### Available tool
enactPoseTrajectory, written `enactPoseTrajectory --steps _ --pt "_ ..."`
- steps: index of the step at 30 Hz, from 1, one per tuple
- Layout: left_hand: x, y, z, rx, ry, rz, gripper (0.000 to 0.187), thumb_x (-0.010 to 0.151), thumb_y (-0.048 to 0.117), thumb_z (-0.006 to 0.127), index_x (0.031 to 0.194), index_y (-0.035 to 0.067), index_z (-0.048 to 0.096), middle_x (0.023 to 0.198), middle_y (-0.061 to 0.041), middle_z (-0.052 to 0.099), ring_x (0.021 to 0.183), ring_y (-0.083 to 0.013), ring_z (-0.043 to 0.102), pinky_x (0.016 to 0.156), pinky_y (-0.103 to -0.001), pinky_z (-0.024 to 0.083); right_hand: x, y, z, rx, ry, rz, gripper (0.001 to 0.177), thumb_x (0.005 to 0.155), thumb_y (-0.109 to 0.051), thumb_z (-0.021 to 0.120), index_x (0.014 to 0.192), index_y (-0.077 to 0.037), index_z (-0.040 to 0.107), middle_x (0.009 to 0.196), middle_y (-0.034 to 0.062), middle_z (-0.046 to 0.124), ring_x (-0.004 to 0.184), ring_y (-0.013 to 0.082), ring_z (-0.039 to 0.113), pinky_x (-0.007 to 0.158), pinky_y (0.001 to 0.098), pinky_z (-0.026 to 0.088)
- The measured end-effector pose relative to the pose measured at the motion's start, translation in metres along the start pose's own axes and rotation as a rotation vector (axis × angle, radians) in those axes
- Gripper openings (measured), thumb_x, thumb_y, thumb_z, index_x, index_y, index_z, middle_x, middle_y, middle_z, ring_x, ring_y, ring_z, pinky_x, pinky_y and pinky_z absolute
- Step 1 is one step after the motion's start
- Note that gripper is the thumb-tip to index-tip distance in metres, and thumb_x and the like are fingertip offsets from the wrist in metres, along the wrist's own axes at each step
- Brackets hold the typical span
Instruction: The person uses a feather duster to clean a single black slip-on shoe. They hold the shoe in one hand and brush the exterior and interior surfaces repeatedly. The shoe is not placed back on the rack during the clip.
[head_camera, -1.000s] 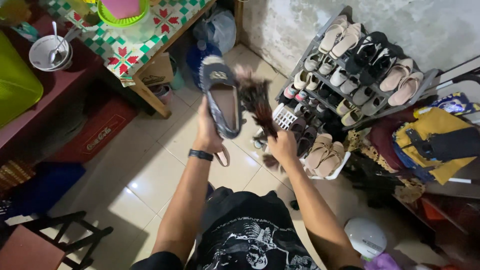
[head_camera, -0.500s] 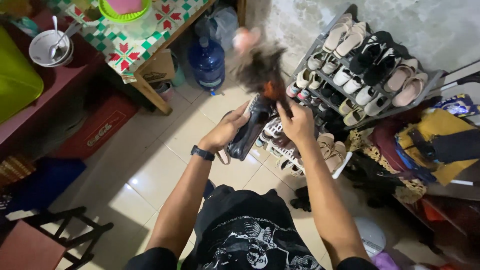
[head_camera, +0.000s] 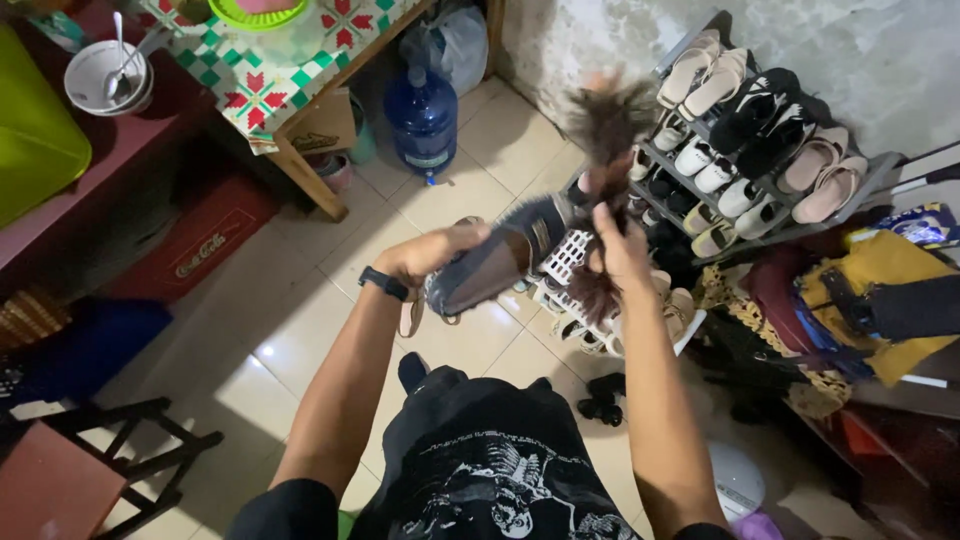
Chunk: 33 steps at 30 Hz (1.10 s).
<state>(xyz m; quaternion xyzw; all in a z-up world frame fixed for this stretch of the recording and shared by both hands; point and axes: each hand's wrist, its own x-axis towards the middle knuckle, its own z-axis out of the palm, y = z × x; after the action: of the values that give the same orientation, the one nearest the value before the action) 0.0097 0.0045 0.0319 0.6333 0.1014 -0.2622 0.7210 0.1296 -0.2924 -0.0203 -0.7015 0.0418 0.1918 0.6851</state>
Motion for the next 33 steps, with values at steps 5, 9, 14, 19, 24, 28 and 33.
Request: enactPoseTrajectory --steps 5,9,14,19,24,28,33 --pt "0.005 -0.01 -0.003 -0.278 -0.217 0.181 0.082 0.098 0.062 0.049 0.158 0.009 0.033 0.159 -0.016 0.041 0.138 -0.0297 0.048 0.112 -0.048 0.036 -0.015 -0.009 0.016 -0.032 -0.065 -0.097 0.021 0.089 -0.014 0.081 0.1 0.001 0.071 0.083 0.0 0.069 0.057 0.0053 0.057 0.05 0.0238 0.042" --pt "0.016 -0.032 -0.013 -0.865 -0.161 0.334 0.097 0.09 0.075 0.047 0.159 0.012 0.021 0.15 -0.023 0.043 0.122 -0.0466 0.057 0.102 -0.064 0.045 -0.01 0.006 0.029 0.361 0.066 -0.111 0.031 0.086 -0.006 0.08 0.112 0.0 0.066 0.09 0.0028 0.067 0.063 0.0077 0.06 0.052 0.0246 0.045" --pt "0.074 -0.061 0.039 -0.693 0.317 0.413 0.094 0.089 0.053 0.073 0.154 0.004 0.027 0.141 -0.021 0.05 0.123 -0.0288 0.06 0.107 -0.052 0.05 -0.022 0.023 0.053 0.351 0.165 -0.156 0.04 0.085 -0.001 0.082 0.12 0.005 0.063 0.099 0.0078 0.069 0.074 0.0162 0.059 0.064 0.031 0.046" --pt "0.081 -0.039 0.086 -0.576 0.7 0.295 0.091 0.074 0.023 0.087 0.14 -0.003 0.03 0.127 -0.02 0.056 0.109 -0.0255 0.065 0.085 -0.04 0.061 -0.047 0.026 0.067 0.034 0.069 -0.365 0.033 0.083 -0.002 0.083 0.111 0.005 0.067 0.103 0.0059 0.073 0.087 0.0128 0.069 0.078 0.0287 0.055" --pt "0.081 -0.034 0.083 -0.55 0.696 0.381 0.093 0.075 0.014 0.088 0.14 -0.001 0.022 0.123 -0.019 0.053 0.106 -0.0238 0.064 0.084 -0.034 0.061 -0.049 0.04 0.043 -0.139 -0.196 -0.233 0.02 0.089 -0.01 0.078 0.103 0.004 0.073 0.088 0.0021 0.072 0.077 0.0096 0.064 0.07 0.028 0.052" --pt "0.075 -0.035 0.073 -0.515 0.569 0.399 0.094 0.077 0.012 0.087 0.144 -0.002 0.022 0.124 -0.017 0.051 0.107 -0.0218 0.063 0.085 -0.032 0.061 -0.039 0.048 0.018 0.045 -0.219 -0.065 0.039 0.114 -0.031 0.064 0.096 0.003 0.066 0.073 0.004 0.062 0.059 0.0124 0.054 0.055 0.0292 0.041" --pt "0.066 -0.037 0.066 -0.344 0.452 0.405 0.096 0.078 0.012 0.08 0.154 0.0 0.024 0.138 -0.015 0.05 0.121 -0.0247 0.055 0.101 -0.036 0.05 -0.036 0.016 -0.013 -0.39 -0.278 -0.377 0.033 0.103 -0.03 0.065 0.105 0.002 0.072 0.087 0.0114 0.072 0.072 0.0195 0.066 0.066 0.0375 0.05"
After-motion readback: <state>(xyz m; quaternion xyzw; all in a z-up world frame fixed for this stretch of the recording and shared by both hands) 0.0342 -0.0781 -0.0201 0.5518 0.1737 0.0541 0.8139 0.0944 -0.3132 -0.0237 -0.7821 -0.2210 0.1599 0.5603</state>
